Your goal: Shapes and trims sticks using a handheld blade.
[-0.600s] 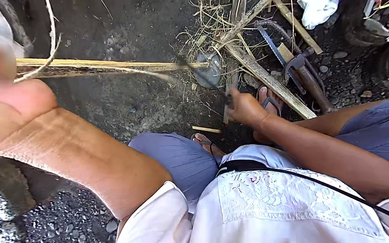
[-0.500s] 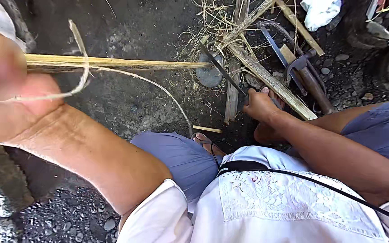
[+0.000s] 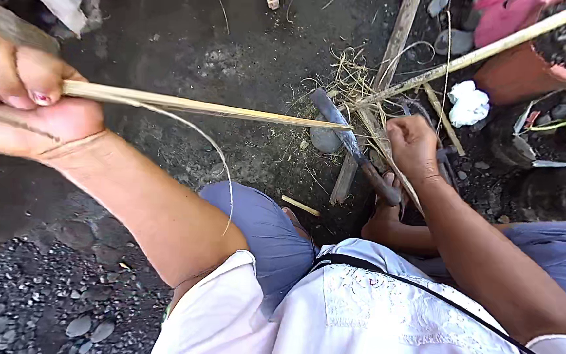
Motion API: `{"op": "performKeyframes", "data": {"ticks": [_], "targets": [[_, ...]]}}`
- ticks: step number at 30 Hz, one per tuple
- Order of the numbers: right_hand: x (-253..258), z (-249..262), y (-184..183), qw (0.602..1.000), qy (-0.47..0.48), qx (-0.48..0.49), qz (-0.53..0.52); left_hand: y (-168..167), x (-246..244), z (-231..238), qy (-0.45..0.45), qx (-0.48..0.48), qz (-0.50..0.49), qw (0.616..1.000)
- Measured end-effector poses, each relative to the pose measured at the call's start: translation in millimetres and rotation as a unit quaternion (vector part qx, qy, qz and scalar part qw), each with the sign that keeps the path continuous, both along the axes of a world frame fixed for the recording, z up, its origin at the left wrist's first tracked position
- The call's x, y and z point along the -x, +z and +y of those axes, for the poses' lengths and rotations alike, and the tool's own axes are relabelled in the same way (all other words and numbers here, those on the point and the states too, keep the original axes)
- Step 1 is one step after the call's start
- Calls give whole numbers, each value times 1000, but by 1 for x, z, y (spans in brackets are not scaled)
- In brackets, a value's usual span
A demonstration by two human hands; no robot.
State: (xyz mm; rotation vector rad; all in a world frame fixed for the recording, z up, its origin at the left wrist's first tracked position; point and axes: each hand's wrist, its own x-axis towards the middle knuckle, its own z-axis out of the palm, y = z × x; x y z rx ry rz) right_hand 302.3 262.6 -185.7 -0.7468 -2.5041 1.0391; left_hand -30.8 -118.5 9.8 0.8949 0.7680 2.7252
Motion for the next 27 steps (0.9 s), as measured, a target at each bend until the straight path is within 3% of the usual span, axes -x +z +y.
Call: {"op": "performKeyframes", "data": {"ticks": [3, 6, 11, 15, 18, 22, 27], "targets": [[22, -7, 67, 980, 149, -106, 83, -7, -7, 36, -26, -42, -11, 999], [39, -20, 81, 957, 247, -141, 61, -12, -12, 71, -10, -88, -84, 993], [28, -38, 65, 960, 208, -163, 92, -34, -7, 90, 87, -29, -270, 958], [18, -52, 60, 963, 203, -140, 109, -36, -7, 97, 106, 25, -334, 936], [16, -60, 62, 971, 194, -93, 107, -30, -16, 104, 118, 113, -359, 919], [18, -72, 75, 980, 161, 46, 104, -39, -41, 134, 88, 303, -341, 885], [20, -76, 91, 964, 84, 199, 156, -48, -90, 180, -99, 381, -249, 885]]}}
